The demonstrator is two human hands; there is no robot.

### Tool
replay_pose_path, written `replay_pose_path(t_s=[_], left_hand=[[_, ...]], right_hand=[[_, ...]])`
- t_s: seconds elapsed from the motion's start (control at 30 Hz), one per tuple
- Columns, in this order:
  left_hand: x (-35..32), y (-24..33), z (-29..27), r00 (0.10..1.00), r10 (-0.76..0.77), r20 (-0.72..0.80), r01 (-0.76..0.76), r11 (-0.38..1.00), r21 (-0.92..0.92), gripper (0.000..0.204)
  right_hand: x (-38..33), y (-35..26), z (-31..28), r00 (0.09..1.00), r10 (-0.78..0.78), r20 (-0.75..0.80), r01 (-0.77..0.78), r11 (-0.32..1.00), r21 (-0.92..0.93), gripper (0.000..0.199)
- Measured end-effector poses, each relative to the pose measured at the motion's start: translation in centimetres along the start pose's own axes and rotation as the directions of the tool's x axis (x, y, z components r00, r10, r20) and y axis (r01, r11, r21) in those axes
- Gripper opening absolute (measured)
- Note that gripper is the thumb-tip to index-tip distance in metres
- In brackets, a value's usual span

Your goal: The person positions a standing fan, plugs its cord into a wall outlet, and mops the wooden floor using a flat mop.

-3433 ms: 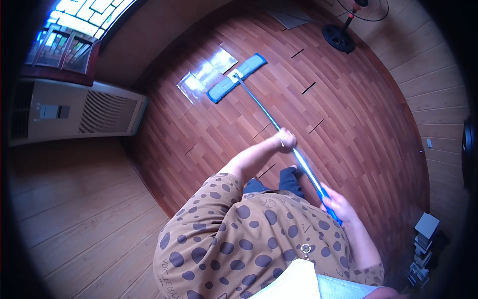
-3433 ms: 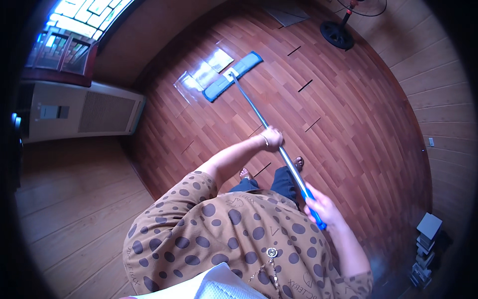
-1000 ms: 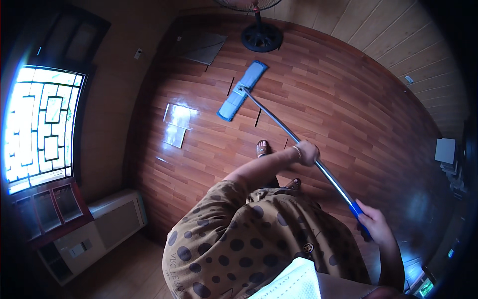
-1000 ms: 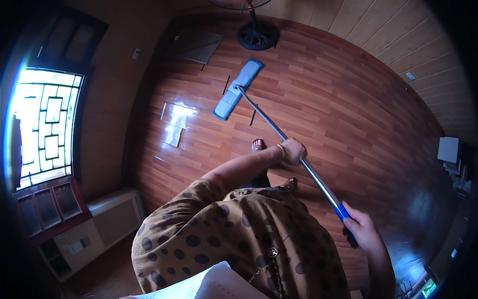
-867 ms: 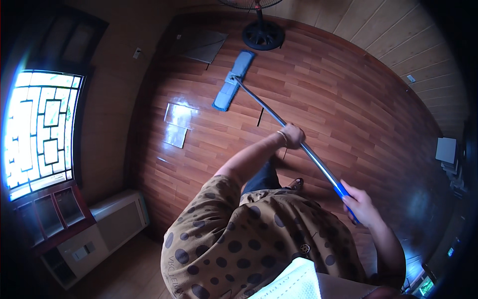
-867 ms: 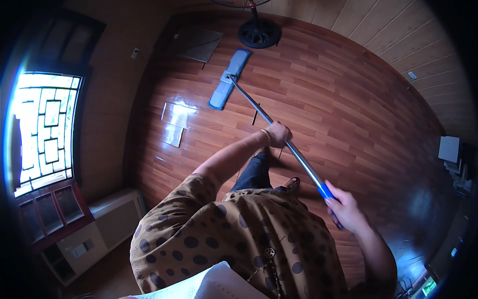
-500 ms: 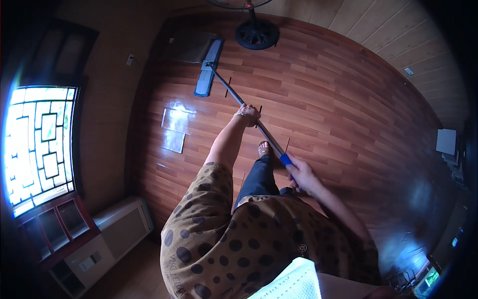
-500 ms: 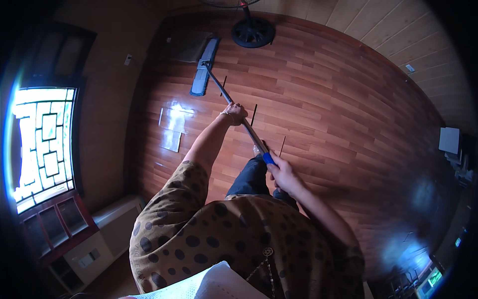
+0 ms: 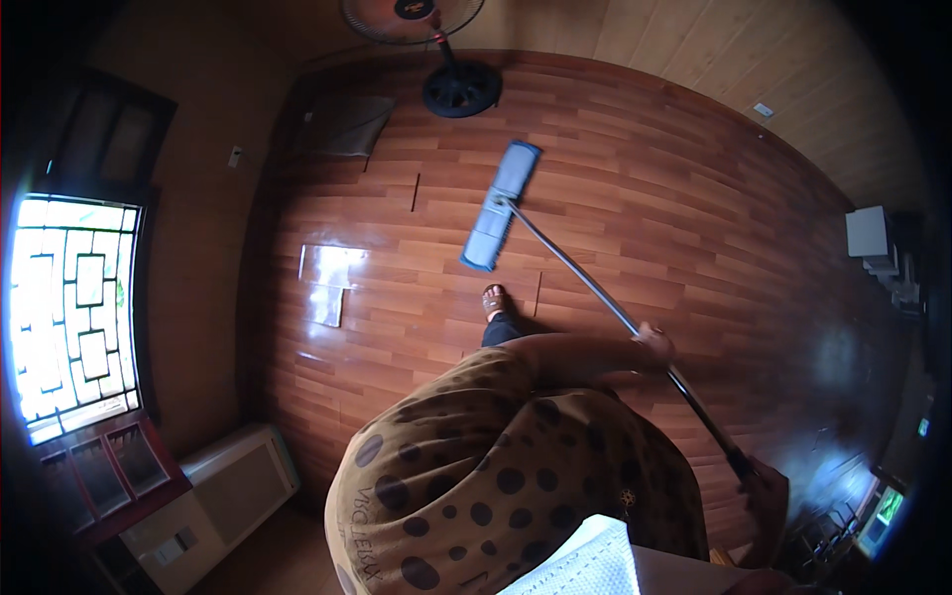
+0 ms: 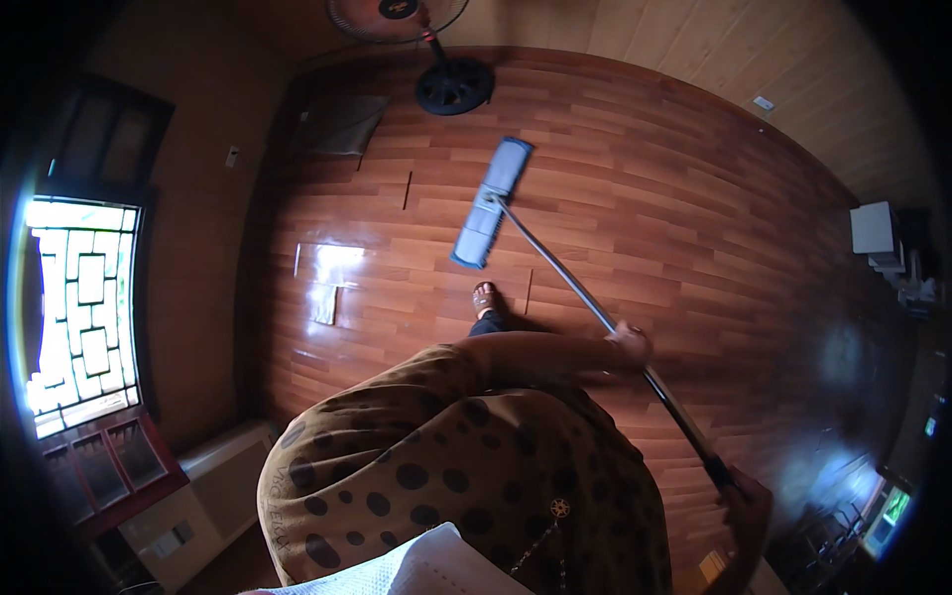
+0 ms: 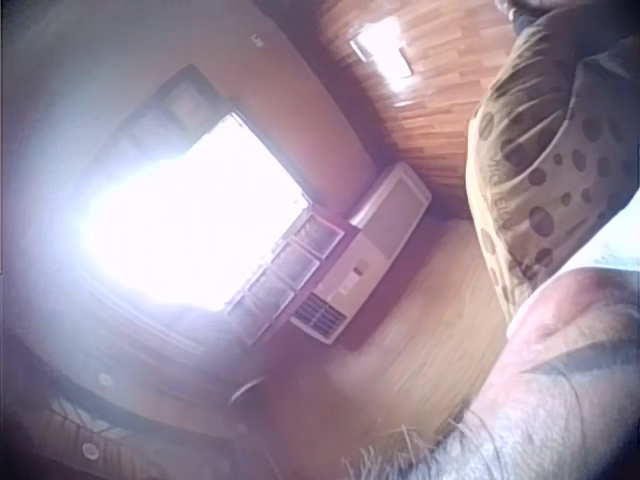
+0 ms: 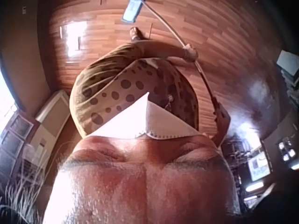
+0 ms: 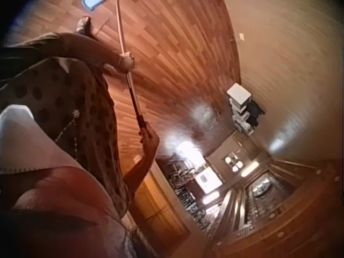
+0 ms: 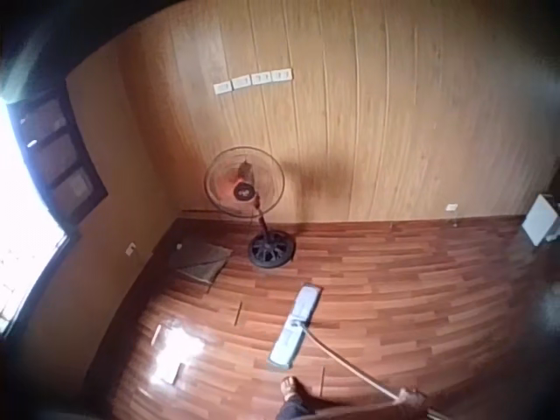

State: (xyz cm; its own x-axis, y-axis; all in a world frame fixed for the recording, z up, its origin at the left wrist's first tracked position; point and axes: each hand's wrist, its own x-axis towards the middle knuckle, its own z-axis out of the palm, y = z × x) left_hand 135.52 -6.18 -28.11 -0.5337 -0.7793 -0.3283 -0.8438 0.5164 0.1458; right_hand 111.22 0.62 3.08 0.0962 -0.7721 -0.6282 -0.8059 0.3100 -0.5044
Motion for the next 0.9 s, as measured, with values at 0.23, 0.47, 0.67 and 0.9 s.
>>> replay_pose_path(t_s=[0.23,0.47,0.67,0.9], left_hand=[[4.2,5.5,-8.0,0.889,0.179,-0.422,-0.404,0.742,-0.536,0.012],[2.4,-0.9,-13.0,0.98,-0.042,-0.192,-0.059,0.869,-0.492,0.021],[-6.8,-16.8,-11.4,0.917,-0.345,-0.202,0.172,0.796,-0.581,0.023],[-21.9,-31.4,-4.2,0.785,-0.615,-0.067,0.437,0.628,-0.644,0.018]], right_hand=[[-8.5,1.7,-6.0,0.89,-0.007,-0.456,-0.049,0.993,-0.11,0.019],[-1.0,-1.8,-10.4,0.909,-0.143,-0.392,0.052,0.971,-0.234,0.013],[6.9,-19.0,-3.2,0.92,-0.375,-0.112,0.346,0.913,-0.215,0.015],[12.4,-30.5,13.1,0.79,-0.594,0.151,0.611,0.783,-0.118,0.014]])
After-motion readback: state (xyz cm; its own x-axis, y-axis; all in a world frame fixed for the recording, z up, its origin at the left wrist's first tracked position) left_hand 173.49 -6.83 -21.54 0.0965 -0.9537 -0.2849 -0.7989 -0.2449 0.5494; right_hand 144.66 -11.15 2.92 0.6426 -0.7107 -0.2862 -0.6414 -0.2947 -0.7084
